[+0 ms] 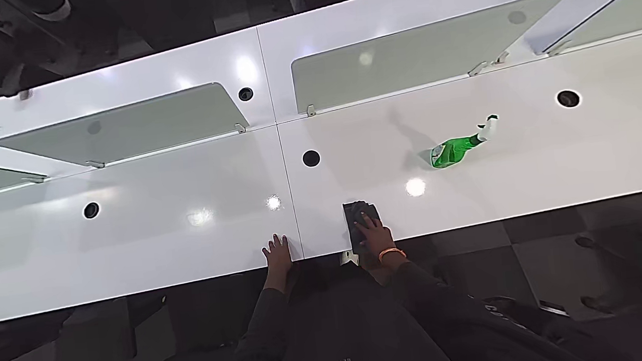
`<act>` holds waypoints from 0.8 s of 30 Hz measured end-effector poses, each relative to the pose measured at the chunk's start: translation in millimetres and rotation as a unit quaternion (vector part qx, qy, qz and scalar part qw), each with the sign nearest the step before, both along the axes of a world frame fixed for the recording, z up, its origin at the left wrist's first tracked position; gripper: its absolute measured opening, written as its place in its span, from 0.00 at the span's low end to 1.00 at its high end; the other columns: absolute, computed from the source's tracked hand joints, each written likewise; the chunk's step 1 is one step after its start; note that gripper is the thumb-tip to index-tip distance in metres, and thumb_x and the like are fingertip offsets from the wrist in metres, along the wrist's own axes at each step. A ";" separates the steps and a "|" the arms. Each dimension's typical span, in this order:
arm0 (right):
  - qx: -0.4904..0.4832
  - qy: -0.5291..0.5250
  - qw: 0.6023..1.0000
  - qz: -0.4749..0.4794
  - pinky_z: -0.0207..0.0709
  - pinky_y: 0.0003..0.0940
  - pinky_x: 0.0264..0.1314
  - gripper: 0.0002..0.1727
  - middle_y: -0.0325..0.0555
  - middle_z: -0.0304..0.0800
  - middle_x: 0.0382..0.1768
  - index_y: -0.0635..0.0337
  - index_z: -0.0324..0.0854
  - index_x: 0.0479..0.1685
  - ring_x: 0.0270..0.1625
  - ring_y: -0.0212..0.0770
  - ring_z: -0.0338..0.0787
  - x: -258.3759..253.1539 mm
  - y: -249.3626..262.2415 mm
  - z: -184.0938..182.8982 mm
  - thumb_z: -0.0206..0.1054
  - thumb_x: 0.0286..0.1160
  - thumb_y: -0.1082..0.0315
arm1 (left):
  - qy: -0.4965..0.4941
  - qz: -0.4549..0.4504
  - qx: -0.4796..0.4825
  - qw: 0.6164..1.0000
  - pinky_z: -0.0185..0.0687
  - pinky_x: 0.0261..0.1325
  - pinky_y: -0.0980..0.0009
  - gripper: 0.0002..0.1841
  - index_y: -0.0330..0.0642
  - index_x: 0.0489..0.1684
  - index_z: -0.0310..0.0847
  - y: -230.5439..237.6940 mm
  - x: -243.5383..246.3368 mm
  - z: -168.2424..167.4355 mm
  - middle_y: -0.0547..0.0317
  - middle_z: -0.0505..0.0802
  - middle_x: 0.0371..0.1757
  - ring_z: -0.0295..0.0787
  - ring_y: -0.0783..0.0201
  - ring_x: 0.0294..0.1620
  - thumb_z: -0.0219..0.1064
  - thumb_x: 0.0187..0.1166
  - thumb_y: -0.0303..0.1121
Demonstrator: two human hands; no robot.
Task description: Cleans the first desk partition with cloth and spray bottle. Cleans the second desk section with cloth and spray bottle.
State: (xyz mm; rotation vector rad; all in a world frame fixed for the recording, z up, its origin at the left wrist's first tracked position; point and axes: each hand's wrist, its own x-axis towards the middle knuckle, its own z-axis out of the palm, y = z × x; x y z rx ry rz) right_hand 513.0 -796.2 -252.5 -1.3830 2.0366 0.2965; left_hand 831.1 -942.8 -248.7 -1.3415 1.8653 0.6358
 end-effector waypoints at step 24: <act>0.024 0.018 0.998 0.048 0.84 0.65 0.62 0.49 0.48 0.38 0.98 0.39 0.62 0.92 0.89 0.78 0.56 33.5 -165.2 -10.9 0.80 0.64 0.66 | 0.122 -0.092 -0.005 0.988 0.45 0.82 0.18 0.54 0.61 0.96 0.54 -36.8 -49.7 -15.7 0.50 0.45 0.99 0.41 0.27 0.95 0.76 0.61 0.21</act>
